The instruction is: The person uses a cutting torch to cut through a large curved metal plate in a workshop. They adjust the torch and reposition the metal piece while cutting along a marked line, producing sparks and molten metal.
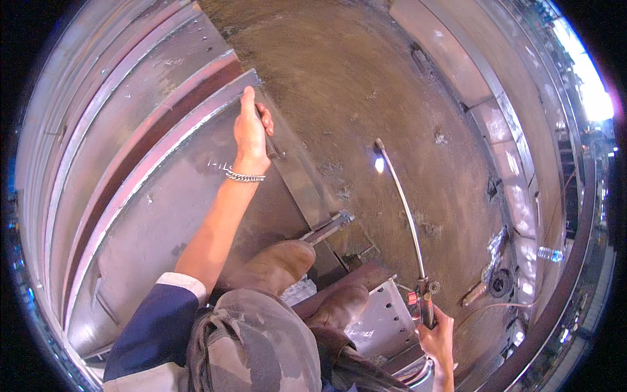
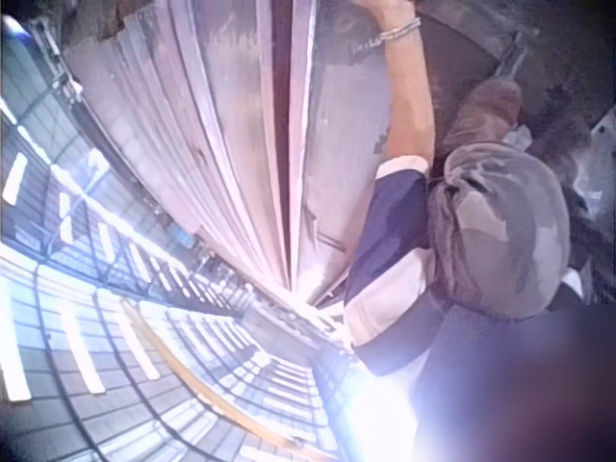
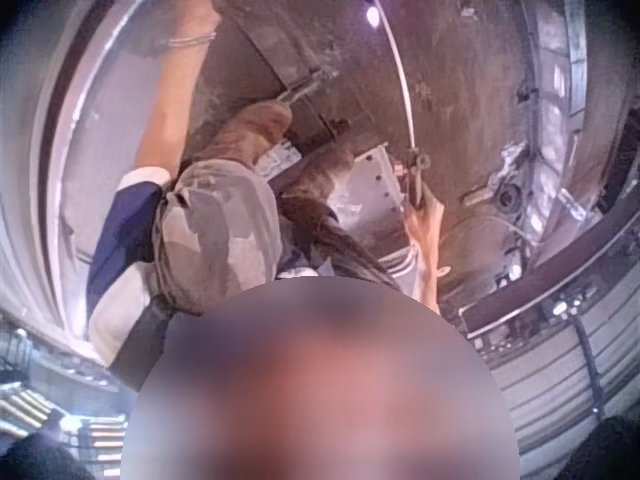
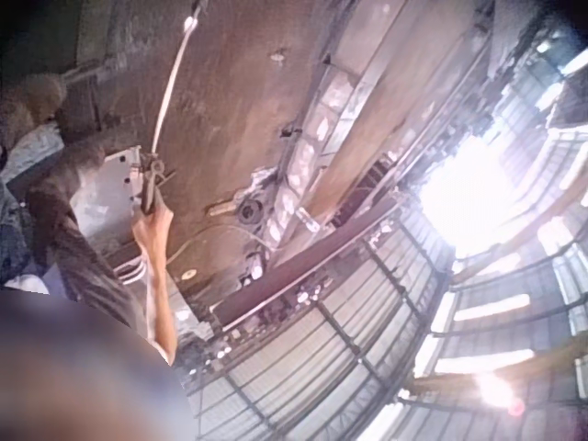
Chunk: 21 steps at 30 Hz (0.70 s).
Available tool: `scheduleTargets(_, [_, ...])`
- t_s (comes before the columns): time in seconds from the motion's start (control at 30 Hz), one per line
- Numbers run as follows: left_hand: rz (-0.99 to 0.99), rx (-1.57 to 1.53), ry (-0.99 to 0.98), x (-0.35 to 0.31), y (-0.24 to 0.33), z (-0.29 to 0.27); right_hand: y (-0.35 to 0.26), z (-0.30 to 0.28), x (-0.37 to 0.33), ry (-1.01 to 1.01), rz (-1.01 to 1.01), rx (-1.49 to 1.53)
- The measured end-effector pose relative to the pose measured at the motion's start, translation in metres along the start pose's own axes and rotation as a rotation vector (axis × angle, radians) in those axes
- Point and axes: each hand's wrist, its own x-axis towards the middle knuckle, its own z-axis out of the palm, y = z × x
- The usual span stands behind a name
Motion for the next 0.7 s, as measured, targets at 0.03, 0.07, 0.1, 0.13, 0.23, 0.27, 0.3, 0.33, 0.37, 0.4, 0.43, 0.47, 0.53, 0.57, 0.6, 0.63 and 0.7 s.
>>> scheduleTargets(0.03, [-0.015,-0.015,0.004,0.003,-0.001,0.002,0.001,0.0,-0.001,0.008,-0.01,-0.018])
scheduleTargets(0.07, [-0.012,-0.033,0.003,0.005,-0.001,0.004,0.001,0.0,-0.002,0.006,-0.014,0.001])
scheduleTargets(0.1, [-0.016,-0.047,0.008,0.006,-0.002,0.005,0.001,0.0,-0.002,0.004,-0.01,0.005])
scheduleTargets(0.13, [-0.02,-0.06,0.01,0.008,-0.003,0.006,0.002,-0.001,-0.003,0.007,-0.002,0.0])
scheduleTargets(0.23, [-0.017,-0.052,-0.014,0.008,-0.003,0.001,0.0,-0.003,-0.003,-0.004,0.033,0.017])
scheduleTargets(0.27, [-0.021,-0.054,-0.024,0.008,-0.002,-0.001,-0.001,-0.003,-0.003,-0.002,0.018,0.019])
scheduleTargets(0.3, [-0.024,-0.056,-0.03,0.008,-0.001,-0.003,-0.002,-0.003,-0.002,-0.021,0.039,-0.013])
scheduleTargets(0.33, [-0.025,-0.061,-0.034,0.007,-0.001,-0.005,-0.004,-0.004,-0.002,-0.026,0.047,-0.003])
scheduleTargets(0.37, [-0.02,-0.066,-0.033,0.006,-0.001,-0.005,-0.005,-0.004,0.0,-0.028,0.052,-0.004])
scheduleTargets(0.4, [-0.02,-0.064,-0.032,0.005,-0.002,-0.005,-0.007,-0.005,0.001,-0.032,0.056,-0.007])
scheduleTargets(0.43, [-0.013,-0.06,-0.028,0.005,-0.002,-0.004,-0.009,-0.005,0.001,-0.039,0.07,-0.004])
scheduleTargets(0.47, [-0.001,-0.055,-0.023,0.004,-0.002,-0.004,-0.01,-0.006,0.001,-0.048,0.083,-0.002])
scheduleTargets(0.53, [-0.032,-0.037,-0.01,0.004,-0.001,-0.001,-0.011,-0.007,0.003,-0.06,0.09,-0.006])
scheduleTargets(0.57, [-0.043,-0.028,-0.018,0.005,0.0,0.001,-0.011,-0.007,0.004,-0.063,0.087,-0.01])
scheduleTargets(0.6, [-0.047,-0.001,-0.04,0.006,0.001,0.002,-0.01,-0.006,0.004,-0.066,0.086,-0.013])
scheduleTargets(0.63, [-0.047,0.029,-0.07,0.007,0.002,0.002,-0.01,-0.006,0.004,-0.063,0.084,-0.004])
scheduleTargets(0.7, [-0.052,0.074,-0.093,0.009,0.006,0.001,-0.01,-0.003,0.007,-0.057,0.09,0.008])
